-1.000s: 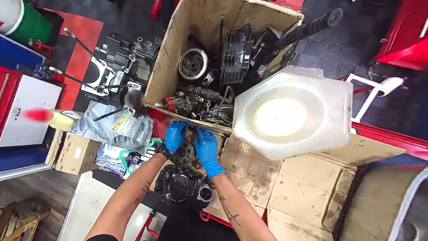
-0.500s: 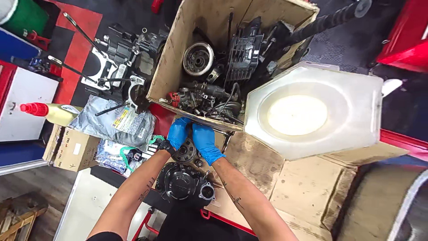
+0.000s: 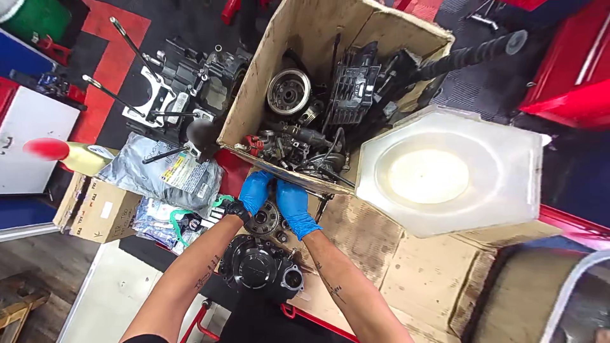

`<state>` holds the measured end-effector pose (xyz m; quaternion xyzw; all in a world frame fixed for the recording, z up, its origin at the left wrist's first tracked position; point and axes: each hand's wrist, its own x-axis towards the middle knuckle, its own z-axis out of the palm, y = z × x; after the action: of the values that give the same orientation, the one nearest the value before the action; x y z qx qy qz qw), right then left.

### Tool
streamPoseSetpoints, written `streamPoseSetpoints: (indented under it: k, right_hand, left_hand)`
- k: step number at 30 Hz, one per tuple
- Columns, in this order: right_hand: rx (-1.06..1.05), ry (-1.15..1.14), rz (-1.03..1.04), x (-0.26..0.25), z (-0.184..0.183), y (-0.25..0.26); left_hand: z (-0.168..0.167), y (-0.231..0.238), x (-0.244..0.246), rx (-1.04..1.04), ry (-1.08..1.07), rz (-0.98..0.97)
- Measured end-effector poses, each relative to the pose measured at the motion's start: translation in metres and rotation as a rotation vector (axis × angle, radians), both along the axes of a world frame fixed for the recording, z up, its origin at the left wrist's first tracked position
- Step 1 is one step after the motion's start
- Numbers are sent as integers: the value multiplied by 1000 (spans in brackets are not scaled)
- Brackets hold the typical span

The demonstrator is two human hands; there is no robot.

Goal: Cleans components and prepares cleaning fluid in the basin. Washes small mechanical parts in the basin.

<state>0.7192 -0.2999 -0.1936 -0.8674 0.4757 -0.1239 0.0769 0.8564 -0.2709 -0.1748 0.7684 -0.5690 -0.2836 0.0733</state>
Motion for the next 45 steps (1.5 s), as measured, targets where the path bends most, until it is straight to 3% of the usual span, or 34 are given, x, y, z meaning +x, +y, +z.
streamPoseSetpoints:
  k: [4, 8, 16, 19, 25, 33, 41, 45]
  right_hand:
    - [110, -11, 25, -20, 12, -2]
    - [198, 57, 203, -27, 10, -4]
    - [-3, 56, 253, -12, -7, -8]
    - [-23, 64, 243, -13, -10, -6]
    - [140, 163, 178, -1, 9, -7]
    - [-15, -56, 46, -20, 0, -1]
    - [346, 25, -52, -60, 0, 11]
    - [326, -14, -60, -54, -8, 9]
  left_hand:
    - [2, 0, 7, -17, 3, -33]
    - [2, 0, 8, 23, -11, -60]
    - [0, 3, 8, -10, -48, -86]
    - [0, 2, 9, -2, -47, -106]
    - [-1, 1, 11, 12, -37, -122]
    - [-2, 2, 10, -30, -39, -165]
    - [1, 0, 6, 31, -139, -177]
    - [3, -2, 3, 69, -184, -188]
